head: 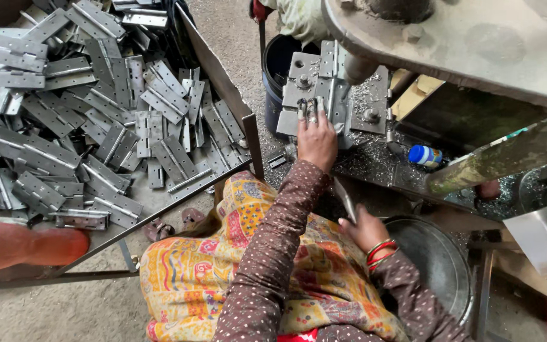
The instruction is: The person repeatedly picks metal hinge parts from a bin, places them into a jig on a punching machine, and operates the machine with a lever to process each piece. The processed parts are returned to the bin. The task is performed continuously throughout the clip.
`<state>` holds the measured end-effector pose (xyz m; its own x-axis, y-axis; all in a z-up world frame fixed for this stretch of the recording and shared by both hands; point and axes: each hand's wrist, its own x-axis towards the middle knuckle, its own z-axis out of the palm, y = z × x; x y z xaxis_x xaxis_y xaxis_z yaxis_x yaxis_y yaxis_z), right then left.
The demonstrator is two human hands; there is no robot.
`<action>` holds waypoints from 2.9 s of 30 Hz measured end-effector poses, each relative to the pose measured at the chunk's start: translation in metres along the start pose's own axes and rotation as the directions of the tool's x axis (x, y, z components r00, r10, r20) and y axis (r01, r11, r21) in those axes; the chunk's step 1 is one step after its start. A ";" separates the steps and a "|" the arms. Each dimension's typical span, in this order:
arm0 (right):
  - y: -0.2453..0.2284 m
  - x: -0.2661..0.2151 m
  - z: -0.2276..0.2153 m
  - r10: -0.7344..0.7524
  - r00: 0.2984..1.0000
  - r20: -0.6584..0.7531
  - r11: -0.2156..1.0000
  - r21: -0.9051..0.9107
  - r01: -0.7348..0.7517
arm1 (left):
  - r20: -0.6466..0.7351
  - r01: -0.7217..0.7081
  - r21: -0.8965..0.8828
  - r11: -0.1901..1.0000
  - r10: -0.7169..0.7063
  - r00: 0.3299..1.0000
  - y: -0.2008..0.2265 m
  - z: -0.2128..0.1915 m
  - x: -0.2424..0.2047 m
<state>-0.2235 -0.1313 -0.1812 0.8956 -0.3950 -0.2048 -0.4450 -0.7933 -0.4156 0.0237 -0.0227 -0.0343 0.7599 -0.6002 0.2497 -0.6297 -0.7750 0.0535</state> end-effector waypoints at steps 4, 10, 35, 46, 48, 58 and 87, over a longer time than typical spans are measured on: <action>-0.001 -0.001 0.060 0.112 0.992 -0.061 0.987 0.125 -0.103 | -0.063 0.003 0.025 1.000 -0.002 0.998 -0.002 -0.001 0.006; -0.006 -0.005 0.055 0.083 0.986 -0.142 0.995 0.065 -0.074 | -0.055 -0.014 -0.022 1.000 0.013 0.998 -0.006 -0.028 -0.016; -0.006 -0.006 -0.015 -0.001 1.000 0.027 1.000 -0.006 0.001 | 0.161 0.060 -0.159 0.985 -0.034 0.986 -0.018 -0.027 0.044; -0.001 -0.001 0.054 0.088 0.993 -0.083 0.991 0.112 -0.078 | 0.148 0.006 -0.103 0.995 0.009 0.989 -0.025 -0.021 0.059; -0.017 -0.011 0.010 0.071 0.992 -0.102 0.997 0.023 -0.069 | 0.082 -0.016 -0.116 0.993 0.026 0.996 -0.025 -0.030 0.048; -0.095 -0.032 -0.098 -0.168 0.796 -0.582 0.972 0.038 0.233 | -0.397 -0.117 -0.033 0.993 0.095 0.913 0.007 -0.079 -0.102; -0.088 -0.031 -0.096 -0.010 0.900 -0.436 0.943 0.297 0.154 | 0.023 0.057 0.061 0.997 -0.059 0.998 -0.035 -0.076 -0.040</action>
<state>-0.2124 -0.0930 -0.0532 0.8093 -0.5499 0.2063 -0.2811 -0.6711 -0.6860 0.0031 0.0431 0.0274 0.7992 -0.5579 0.2236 -0.5741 -0.8188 0.0091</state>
